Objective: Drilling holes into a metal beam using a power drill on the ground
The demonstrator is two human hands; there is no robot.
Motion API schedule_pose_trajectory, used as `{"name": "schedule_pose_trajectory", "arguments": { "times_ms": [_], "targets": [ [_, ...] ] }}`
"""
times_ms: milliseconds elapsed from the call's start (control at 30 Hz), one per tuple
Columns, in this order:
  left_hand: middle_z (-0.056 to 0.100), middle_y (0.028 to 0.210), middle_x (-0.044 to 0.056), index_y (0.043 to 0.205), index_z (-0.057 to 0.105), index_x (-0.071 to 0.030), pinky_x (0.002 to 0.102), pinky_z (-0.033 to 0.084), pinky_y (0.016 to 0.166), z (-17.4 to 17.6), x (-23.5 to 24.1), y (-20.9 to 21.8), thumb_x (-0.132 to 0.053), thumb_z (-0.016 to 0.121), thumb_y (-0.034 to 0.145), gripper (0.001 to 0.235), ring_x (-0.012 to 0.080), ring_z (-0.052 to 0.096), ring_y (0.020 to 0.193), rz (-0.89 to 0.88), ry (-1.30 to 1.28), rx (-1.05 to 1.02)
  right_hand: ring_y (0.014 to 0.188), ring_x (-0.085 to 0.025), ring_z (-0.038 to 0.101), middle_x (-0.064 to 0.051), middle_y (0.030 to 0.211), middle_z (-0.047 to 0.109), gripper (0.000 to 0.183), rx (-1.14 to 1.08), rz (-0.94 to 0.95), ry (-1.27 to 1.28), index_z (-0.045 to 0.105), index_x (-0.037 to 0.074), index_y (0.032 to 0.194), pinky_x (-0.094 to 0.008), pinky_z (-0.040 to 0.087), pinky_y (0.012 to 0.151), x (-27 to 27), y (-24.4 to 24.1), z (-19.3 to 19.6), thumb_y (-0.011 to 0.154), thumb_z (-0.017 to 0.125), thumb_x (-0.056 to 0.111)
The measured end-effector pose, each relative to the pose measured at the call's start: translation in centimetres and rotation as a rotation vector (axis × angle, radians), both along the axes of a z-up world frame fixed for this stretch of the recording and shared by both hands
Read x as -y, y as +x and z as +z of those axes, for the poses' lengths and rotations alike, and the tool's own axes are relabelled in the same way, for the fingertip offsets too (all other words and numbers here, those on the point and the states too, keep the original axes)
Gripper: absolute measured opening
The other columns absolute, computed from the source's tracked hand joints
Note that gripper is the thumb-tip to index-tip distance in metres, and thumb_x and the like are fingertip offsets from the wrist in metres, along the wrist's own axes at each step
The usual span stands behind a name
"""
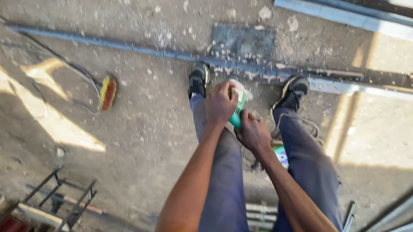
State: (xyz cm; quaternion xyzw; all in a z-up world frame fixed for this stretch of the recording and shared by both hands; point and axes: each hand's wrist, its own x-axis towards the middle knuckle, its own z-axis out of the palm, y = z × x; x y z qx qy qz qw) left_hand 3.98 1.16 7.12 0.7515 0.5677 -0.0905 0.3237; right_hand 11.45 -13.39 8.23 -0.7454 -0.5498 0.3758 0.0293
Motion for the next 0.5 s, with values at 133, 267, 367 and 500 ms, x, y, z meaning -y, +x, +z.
{"name": "schedule_pose_trajectory", "arguments": {
  "times_ms": [133, 267, 367, 500],
  "targets": [
    [0.071, 0.1, 0.01, 0.103, 0.067, -0.02, 0.059, 0.06, 0.077, 4.2, 0.4, -1.1, -0.027, 0.06, 0.096, 0.012, 0.0409, 0.073, 0.091, 0.155, -0.146, 0.081, 0.074, -0.044, 0.076, -0.021, 0.101, 0.074, 0.054, -0.141, -0.048, -0.043, 0.05, 0.002, 0.118, -0.052, 0.061, 0.066, 0.9, -0.6, 3.6, 0.078, 0.069, 0.033],
    [0.072, 0.105, 0.011, 0.108, 0.069, -0.02, 0.059, 0.057, 0.088, 3.7, 0.7, -2.1, -0.026, 0.063, 0.092, 0.018, 0.0406, 0.071, 0.103, 0.315, -0.278, 0.161, 0.075, -0.051, 0.073, -0.021, 0.107, 0.072, 0.05, -0.188, -0.14, -0.098, 0.046, 0.008, 0.117, -0.059, 0.06, 0.068, 1.9, -2.1, 2.7, 0.081, 0.065, 0.037],
    [0.072, 0.106, 0.01, 0.11, 0.07, -0.021, 0.056, 0.057, 0.091, 0.4, 1.4, -4.5, -0.025, 0.068, 0.088, 0.022, 0.0385, 0.07, 0.107, 0.384, -0.354, 0.132, 0.077, -0.052, 0.072, -0.02, 0.11, 0.073, 0.051, -0.206, -0.15, -0.165, 0.044, 0.011, 0.119, -0.06, 0.06, 0.07, 1.7, -3.5, 1.5, 0.081, 0.065, 0.039],
    [0.074, 0.106, 0.021, 0.111, 0.073, -0.011, 0.057, 0.055, 0.094, -5.7, -0.7, -7.3, -0.013, 0.064, 0.089, 0.024, 0.0467, 0.068, 0.109, 0.432, -0.339, 0.296, 0.077, -0.051, 0.074, -0.022, 0.102, 0.074, 0.047, -0.175, -0.196, -0.056, 0.05, 0.007, 0.121, -0.058, 0.059, 0.065, -1.4, -5.5, -1.8, 0.086, 0.065, 0.034]
  ]
}}
